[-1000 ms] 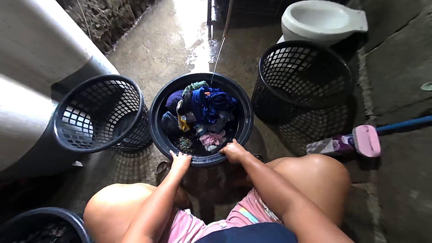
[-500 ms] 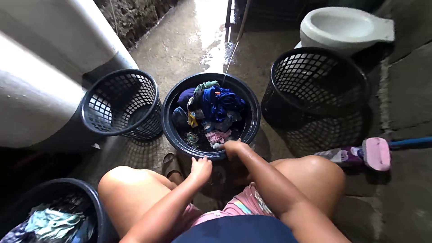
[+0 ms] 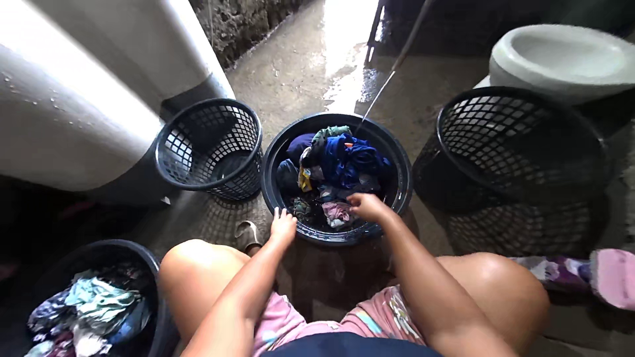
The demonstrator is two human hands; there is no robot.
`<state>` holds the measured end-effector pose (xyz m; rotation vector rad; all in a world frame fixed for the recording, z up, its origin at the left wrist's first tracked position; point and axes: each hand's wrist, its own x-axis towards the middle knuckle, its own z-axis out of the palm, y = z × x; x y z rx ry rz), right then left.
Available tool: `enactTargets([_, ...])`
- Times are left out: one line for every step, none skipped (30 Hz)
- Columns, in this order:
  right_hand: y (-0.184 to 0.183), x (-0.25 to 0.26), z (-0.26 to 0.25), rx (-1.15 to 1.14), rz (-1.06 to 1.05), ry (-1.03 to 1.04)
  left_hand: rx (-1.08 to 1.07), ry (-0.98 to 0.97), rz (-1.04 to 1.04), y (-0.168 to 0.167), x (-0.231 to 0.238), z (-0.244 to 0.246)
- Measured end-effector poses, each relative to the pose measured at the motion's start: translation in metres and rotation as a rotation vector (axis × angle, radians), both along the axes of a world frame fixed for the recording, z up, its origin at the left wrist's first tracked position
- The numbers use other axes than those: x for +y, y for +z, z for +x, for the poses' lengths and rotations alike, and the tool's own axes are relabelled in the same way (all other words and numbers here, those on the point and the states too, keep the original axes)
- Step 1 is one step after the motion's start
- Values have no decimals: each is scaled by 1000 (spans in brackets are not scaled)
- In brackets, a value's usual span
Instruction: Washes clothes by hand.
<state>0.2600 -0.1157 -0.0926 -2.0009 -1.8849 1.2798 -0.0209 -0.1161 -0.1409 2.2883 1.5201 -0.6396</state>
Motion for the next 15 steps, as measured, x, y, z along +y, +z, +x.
enactTargets([-22,-1,-3,-63,-97,24,14,-10,15,-8,3,-5])
enactTargets([-42,-4,-6,-115,-166,50,35,-27,24,-11,2,-4])
enactTargets([-56,-5,-9,-154,-219,75,74,-38,18,-9,0,1])
enactTargets([-68,-7,-11,-192,-261,99,118,-46,1,-6,0,6])
enactTargets([-77,-8,-13,-232,-289,122,155,-53,-14,-5,-2,9])
enactTargets([-84,-9,-13,-258,-291,125,193,-57,-29,-3,-3,14])
enactTargets([-86,-7,-13,-261,-271,98,225,-57,-37,-2,-4,18])
enactTargets([-85,-6,-12,-258,-215,43,251,-51,-48,0,-4,24])
enactTargets([-82,-5,-12,-269,-133,-35,277,-47,-61,0,-6,29])
enactTargets([-77,-7,-12,-296,-32,-134,294,-42,-76,1,-10,34])
enactTargets([-73,-8,-12,-333,78,-237,311,-34,-99,0,-14,40])
enactTargets([-70,-8,-9,-368,165,-334,330,-25,-120,0,-20,46])
enactTargets([-66,-7,-5,-404,211,-433,346,-17,-137,0,-26,52])
enactTargets([-63,-6,2,-427,233,-545,359,-10,-159,0,-31,59])
enactTargets([-59,-5,10,-431,232,-666,375,-5,-179,1,-36,65])
